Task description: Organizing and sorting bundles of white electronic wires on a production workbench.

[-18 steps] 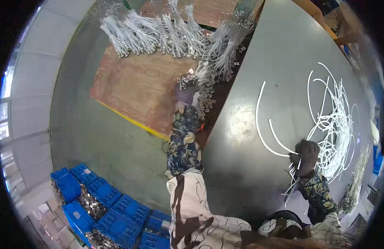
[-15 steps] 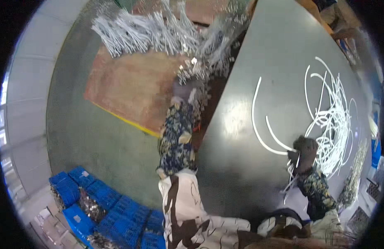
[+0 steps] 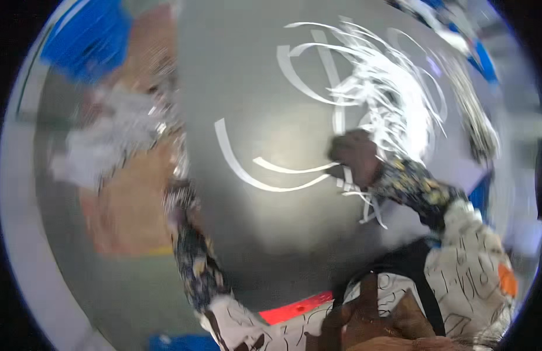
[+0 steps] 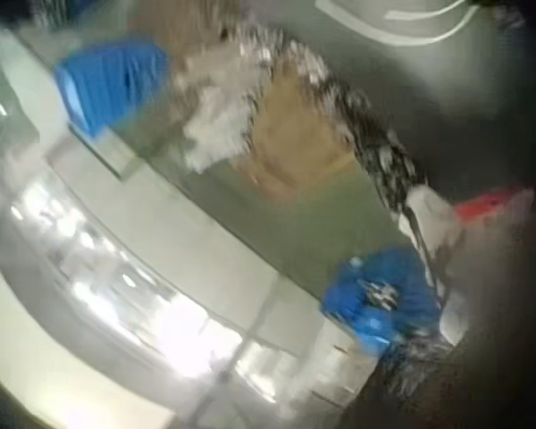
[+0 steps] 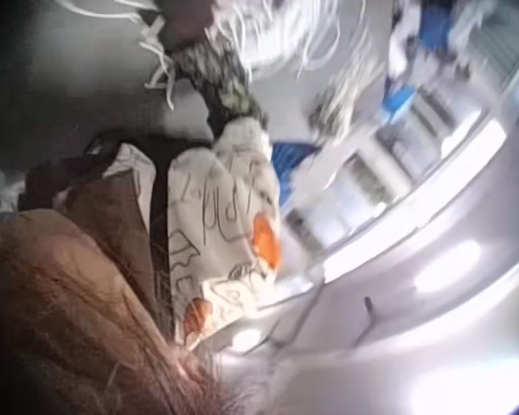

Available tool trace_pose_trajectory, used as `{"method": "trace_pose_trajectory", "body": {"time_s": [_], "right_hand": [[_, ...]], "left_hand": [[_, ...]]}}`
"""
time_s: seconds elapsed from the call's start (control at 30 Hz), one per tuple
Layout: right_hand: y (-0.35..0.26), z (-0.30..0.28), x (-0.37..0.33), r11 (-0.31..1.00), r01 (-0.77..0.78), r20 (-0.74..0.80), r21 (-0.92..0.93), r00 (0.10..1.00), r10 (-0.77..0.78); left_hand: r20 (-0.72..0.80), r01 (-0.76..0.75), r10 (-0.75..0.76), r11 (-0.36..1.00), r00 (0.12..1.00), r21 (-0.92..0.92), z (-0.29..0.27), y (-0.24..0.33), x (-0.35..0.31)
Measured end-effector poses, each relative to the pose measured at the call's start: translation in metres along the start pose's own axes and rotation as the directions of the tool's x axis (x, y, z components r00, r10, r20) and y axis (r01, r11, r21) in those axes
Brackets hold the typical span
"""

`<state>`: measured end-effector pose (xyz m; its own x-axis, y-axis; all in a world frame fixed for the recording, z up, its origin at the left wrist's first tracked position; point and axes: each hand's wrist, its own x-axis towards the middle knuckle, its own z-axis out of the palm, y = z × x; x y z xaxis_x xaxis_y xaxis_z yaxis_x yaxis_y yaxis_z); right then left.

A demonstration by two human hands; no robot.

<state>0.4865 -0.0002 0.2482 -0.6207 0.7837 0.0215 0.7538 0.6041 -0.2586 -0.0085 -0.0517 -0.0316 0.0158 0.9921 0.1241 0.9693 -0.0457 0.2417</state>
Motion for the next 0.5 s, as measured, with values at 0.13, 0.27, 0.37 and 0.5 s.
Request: {"method": "trace_pose_trajectory", "body": {"time_s": [0.13,0.27,0.37,0.5], "right_hand": [[0.001,-0.022,-0.009,0.997,0.048,0.005,-0.066,0.999,-0.048],[-0.009,-0.018,-0.005,0.995,0.101,-0.048,-0.010,0.994,-0.101],[0.017,-0.007,-0.024,0.996,0.075,-0.080,-0.041,0.994,-0.078],[0.016,-0.011,-0.030,0.999,0.053,-0.101,0.007,0.994,-0.052]], "left_hand": [[0.064,0.025,-0.026,0.999,0.998,0.028,-0.015,-0.014,0.012],[0.123,0.383,-0.364,0.899,0.923,-0.211,-0.039,-0.049,-0.034],[0.320,0.771,-0.707,0.521,0.631,-0.367,-0.077,0.039,-0.024],[0.169,0.670,-0.686,0.575,0.707,-0.470,-0.185,0.121,-0.043]]}}
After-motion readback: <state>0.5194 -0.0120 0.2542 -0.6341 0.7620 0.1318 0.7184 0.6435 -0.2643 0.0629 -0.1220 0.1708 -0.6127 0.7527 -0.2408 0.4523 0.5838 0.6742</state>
